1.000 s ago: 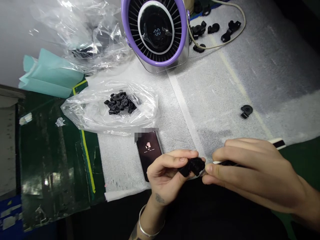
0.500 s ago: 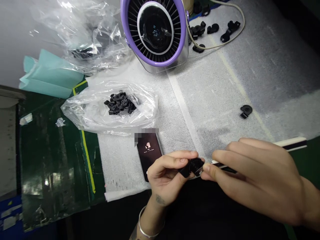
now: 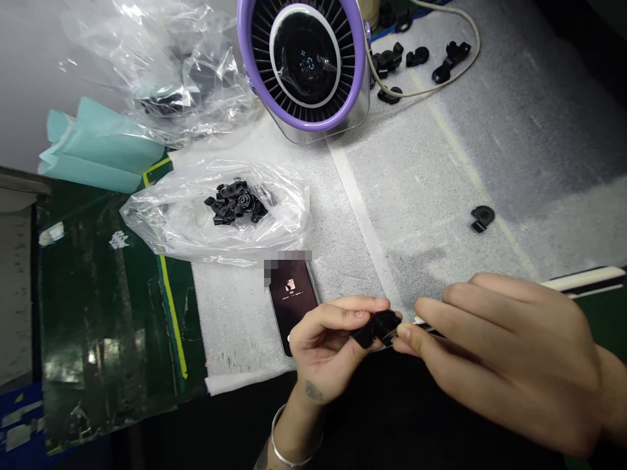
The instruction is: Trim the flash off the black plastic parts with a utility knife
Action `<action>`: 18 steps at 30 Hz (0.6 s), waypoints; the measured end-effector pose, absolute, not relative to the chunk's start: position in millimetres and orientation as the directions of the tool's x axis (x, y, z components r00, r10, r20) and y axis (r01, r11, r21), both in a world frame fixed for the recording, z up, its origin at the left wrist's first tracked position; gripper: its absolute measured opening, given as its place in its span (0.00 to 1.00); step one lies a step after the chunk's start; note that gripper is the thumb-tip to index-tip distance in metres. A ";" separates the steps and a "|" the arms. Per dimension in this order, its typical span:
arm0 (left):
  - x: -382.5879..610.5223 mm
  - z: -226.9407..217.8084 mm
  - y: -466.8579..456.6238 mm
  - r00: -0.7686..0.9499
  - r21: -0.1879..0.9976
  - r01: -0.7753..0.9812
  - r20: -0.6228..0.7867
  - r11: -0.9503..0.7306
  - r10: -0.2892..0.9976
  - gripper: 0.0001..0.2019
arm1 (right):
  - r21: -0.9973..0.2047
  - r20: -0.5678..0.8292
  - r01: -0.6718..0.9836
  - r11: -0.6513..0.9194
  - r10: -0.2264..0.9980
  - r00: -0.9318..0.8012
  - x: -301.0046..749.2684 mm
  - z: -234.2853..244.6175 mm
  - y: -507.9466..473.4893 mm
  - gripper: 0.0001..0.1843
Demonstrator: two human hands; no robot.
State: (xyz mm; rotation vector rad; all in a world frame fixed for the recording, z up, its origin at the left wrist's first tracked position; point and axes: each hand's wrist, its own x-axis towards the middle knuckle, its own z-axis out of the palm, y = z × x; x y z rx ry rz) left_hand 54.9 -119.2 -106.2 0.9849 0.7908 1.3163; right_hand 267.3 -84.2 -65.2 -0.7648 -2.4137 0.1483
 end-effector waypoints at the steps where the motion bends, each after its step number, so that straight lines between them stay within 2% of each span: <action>1: 55.1 -105.5 -119.4 0.109 0.916 -0.402 0.060 -0.012 0.992 0.16 | -0.275 0.504 0.483 0.831 0.552 -0.664 267.6 -65.1 -84.3 0.07; 9: 54.5 -104.4 -120.6 0.097 0.935 -0.355 0.061 -0.023 0.993 0.15 | -0.287 0.523 0.463 0.838 0.542 -0.658 266.5 -60.1 -84.0 0.07; 18: 54.9 -105.1 -118.9 0.122 0.924 -0.382 0.075 -0.023 0.990 0.16 | -0.289 0.524 0.478 0.830 0.554 -0.647 267.5 -60.1 -85.7 0.07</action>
